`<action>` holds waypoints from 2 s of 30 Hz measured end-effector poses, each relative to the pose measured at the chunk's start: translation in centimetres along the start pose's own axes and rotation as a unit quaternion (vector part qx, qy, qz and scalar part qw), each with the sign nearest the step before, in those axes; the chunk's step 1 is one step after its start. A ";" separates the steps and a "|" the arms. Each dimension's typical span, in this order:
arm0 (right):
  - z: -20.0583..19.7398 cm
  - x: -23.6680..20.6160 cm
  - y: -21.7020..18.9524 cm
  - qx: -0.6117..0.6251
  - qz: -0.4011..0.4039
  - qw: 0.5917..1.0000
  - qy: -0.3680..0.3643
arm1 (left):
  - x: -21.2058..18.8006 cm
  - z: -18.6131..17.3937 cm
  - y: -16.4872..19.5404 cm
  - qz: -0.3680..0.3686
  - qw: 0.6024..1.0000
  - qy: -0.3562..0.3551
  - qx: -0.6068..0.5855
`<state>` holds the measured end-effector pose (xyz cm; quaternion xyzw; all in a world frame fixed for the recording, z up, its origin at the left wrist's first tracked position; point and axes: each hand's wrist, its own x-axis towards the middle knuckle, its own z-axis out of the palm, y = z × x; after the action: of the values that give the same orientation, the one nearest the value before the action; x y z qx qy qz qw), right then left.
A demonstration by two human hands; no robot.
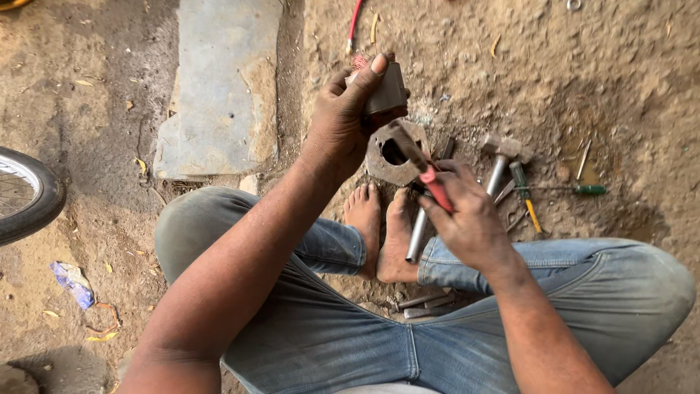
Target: The person sits on the ground and uses pliers to strip and adjust copper wires on a cylindrical metal component. They also use a hammer to tap the component while seated.
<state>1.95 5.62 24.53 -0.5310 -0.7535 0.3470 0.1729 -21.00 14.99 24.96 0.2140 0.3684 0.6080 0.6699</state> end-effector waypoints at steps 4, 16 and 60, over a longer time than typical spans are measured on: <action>1.0 0.0 -0.4 0.004 -0.073 0.996 0.049 | -0.3 0.4 -1.5 0.004 0.995 0.040 0.096; 1.5 0.8 -0.6 -0.049 -0.067 0.995 0.062 | -0.5 2.0 -1.8 -0.010 0.962 0.140 0.233; 0.8 -2.7 -2.5 0.718 0.039 0.643 -0.262 | -4.4 3.4 0.2 -0.102 0.955 -0.209 -0.186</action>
<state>0.79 2.34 26.05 -0.1556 -0.2602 0.9104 0.2814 -18.57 11.29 28.31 0.1687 0.1203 0.5360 0.8184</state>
